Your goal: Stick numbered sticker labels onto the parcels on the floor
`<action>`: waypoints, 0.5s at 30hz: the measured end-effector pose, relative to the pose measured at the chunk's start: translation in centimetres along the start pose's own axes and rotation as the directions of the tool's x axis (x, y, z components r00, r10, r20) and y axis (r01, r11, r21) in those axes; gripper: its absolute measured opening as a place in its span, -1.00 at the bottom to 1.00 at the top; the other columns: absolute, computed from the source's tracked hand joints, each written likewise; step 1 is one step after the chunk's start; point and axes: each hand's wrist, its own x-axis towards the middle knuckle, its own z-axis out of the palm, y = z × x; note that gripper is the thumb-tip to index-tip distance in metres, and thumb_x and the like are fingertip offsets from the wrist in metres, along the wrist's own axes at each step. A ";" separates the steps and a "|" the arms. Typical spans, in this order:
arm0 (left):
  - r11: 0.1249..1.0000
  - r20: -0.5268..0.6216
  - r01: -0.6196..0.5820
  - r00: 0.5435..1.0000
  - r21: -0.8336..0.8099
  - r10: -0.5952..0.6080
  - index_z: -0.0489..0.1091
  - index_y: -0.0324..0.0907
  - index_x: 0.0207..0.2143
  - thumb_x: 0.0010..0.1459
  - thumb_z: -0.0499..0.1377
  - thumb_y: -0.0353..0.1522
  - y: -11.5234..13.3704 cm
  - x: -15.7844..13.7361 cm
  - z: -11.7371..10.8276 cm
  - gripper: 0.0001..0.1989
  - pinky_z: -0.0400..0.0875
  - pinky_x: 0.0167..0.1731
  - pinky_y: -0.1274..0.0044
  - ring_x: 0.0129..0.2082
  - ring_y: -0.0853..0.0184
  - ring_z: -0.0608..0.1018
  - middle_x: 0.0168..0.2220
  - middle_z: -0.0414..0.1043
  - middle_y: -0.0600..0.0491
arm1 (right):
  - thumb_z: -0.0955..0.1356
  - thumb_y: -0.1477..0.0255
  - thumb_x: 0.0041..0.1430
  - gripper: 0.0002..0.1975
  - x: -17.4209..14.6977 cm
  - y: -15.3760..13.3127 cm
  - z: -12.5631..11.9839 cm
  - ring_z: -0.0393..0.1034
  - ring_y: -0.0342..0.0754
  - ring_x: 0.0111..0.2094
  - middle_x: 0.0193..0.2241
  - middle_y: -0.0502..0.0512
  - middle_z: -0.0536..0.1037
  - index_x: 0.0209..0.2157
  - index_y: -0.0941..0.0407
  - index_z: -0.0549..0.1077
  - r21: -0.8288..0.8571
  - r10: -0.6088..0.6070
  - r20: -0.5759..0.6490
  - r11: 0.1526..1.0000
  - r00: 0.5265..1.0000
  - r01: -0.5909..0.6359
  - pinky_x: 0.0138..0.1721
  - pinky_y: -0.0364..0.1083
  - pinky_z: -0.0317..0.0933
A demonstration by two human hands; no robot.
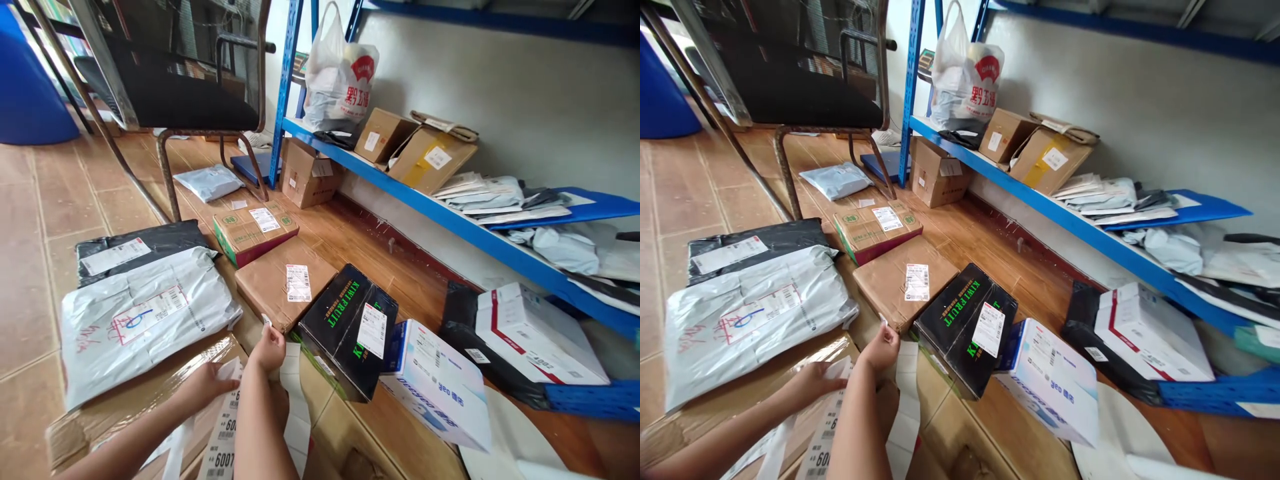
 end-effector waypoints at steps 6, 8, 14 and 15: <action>0.999 0.087 -0.032 0.996 -0.038 0.035 0.44 -0.21 -0.49 -0.24 0.12 -0.11 0.3 -0.2 -0.1 -0.64 0.33 -0.32 0.45 -0.25 0.01 0.55 -0.43 0.54 -0.03 | 0.42 0.20 -0.06 -0.78 0.1 1.1 0.9 0.48 0.12 -0.36 -0.34 0.29 0.62 -0.48 0.08 0.52 0.034 0.160 -0.126 0.987 0.979 -0.157 -0.37 -0.01 0.31; 0.998 0.094 -0.036 0.995 -0.056 0.041 0.46 -0.24 -0.44 -0.23 0.11 -0.09 0.2 -0.1 -0.3 -0.58 0.35 -0.28 0.43 -0.23 0.00 0.56 -0.38 0.56 -0.07 | 0.44 0.15 -0.11 -0.70 0.3 1.2 0.6 0.49 0.17 -0.34 -0.31 0.33 0.62 -0.43 0.10 0.54 0.029 0.228 -0.136 0.974 0.964 -0.226 -0.39 0.02 0.31; 0.979 0.094 -0.114 0.987 -0.170 0.131 0.42 -0.23 -0.42 -0.14 0.15 0.06 -0.6 0.8 -0.5 -0.49 0.35 -0.33 0.46 -0.30 0.08 0.55 -0.37 0.55 -0.05 | 0.37 0.19 0.01 -0.71 0.8 1.3 -0.4 0.50 0.13 -0.13 -0.20 0.31 0.60 -0.37 0.13 0.54 0.068 0.129 0.211 0.987 0.969 -0.146 -0.16 -0.03 0.37; 0.978 0.090 -0.133 0.985 -0.162 0.149 0.41 -0.23 -0.44 -0.12 0.16 0.06 -0.5 0.8 -0.6 -0.50 0.33 -0.35 0.47 -0.33 0.11 0.54 -0.40 0.54 -0.03 | 0.39 0.18 -0.02 -0.67 0.8 1.6 -0.7 0.46 0.14 -0.04 -0.11 0.30 0.57 -0.31 0.14 0.54 0.042 0.084 0.240 0.994 0.967 -0.097 -0.07 -0.04 0.34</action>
